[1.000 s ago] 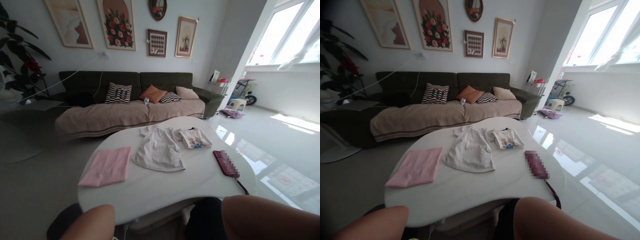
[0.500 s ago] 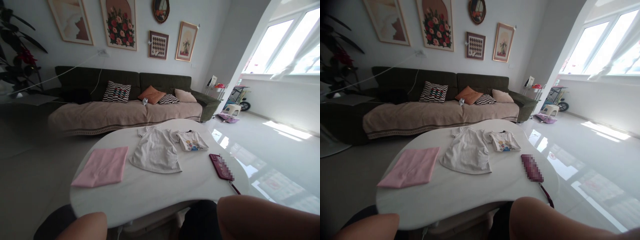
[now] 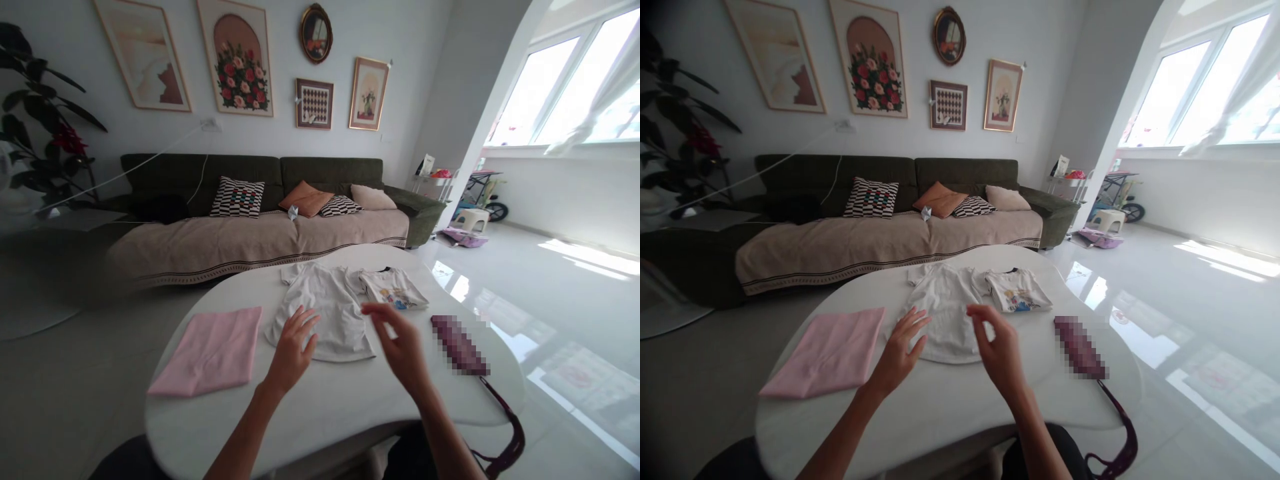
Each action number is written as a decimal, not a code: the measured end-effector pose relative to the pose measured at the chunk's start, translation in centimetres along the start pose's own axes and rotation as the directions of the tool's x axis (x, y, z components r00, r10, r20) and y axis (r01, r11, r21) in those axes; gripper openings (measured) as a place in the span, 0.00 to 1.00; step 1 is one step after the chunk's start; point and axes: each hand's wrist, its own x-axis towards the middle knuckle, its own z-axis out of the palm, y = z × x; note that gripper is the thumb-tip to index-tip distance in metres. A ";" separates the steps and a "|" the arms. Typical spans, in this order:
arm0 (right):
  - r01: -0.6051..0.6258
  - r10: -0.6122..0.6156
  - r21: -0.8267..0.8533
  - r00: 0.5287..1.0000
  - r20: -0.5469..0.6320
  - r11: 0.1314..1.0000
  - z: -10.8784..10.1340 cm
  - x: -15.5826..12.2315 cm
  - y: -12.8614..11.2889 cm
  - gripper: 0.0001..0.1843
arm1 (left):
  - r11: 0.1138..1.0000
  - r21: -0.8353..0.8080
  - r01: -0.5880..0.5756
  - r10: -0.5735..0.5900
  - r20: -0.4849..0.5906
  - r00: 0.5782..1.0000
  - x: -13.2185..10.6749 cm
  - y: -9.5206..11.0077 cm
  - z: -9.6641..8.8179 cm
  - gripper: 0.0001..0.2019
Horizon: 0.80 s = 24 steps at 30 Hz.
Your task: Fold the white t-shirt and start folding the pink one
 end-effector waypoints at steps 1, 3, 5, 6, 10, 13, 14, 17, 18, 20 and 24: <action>-0.027 0.034 -0.068 0.995 0.093 0.997 0.6 -0.9 1.4 0.12 | 0.991 0.091 0.093 -0.103 0.103 0.989 -0.2 -1.6 0.7 0.20; -0.103 0.179 -0.276 0.946 0.269 0.956 1.8 -3.1 4.3 0.17 | 0.900 0.329 0.287 -0.375 0.248 0.893 -1.1 -5.0 2.0 0.25; -0.159 0.328 -0.454 0.888 0.322 0.877 2.8 -5.3 6.9 0.20 | 0.804 0.471 0.363 -0.522 0.265 0.811 -2.2 -8.0 2.7 0.26; -0.181 0.369 -0.494 0.875 0.313 0.850 3.2 -6.2 7.9 0.20 | 0.794 0.491 0.358 -0.528 0.264 0.808 -2.6 -9.1 2.8 0.24; -0.208 0.408 -0.526 0.863 0.299 0.825 3.6 -7.6 9.2 0.16 | 0.802 0.505 0.318 -0.483 0.238 0.843 -3.4 -10.1 2.3 0.19; -0.203 0.417 -0.527 0.849 0.326 0.825 2.6 -8.1 9.1 0.14 | 0.788 0.527 0.317 -0.485 0.215 0.848 -4.2 -8.6 2.0 0.13; -0.205 0.425 -0.537 0.845 0.325 0.818 2.0 -8.4 9.2 0.14 | 0.786 0.531 0.317 -0.483 0.206 0.851 -4.8 -7.9 1.9 0.12; -0.213 0.464 -0.590 0.829 0.313 0.779 -0.4 -9.6 10.1 0.15 | 0.795 0.498 0.345 -0.493 0.200 0.847 -7.7 -5.9 1.7 0.12; -0.219 0.480 -0.612 0.823 0.302 0.760 -1.4 -10.1 10.4 0.16 | 0.809 0.461 0.364 -0.501 0.220 0.837 -8.9 -5.3 1.6 0.14; -0.238 0.520 -0.658 0.810 0.271 0.714 -3.4 -10.6 11.1 0.16 | 0.835 0.369 0.408 -0.523 0.302 0.797 -11.4 -4.1 1.1 0.17; -0.205 0.573 -0.732 0.765 0.294 0.650 -5.2 -9.6 9.8 0.18 | 0.847 0.237 0.476 -0.521 0.545 0.656 -13.8 -2.5 0.1 0.15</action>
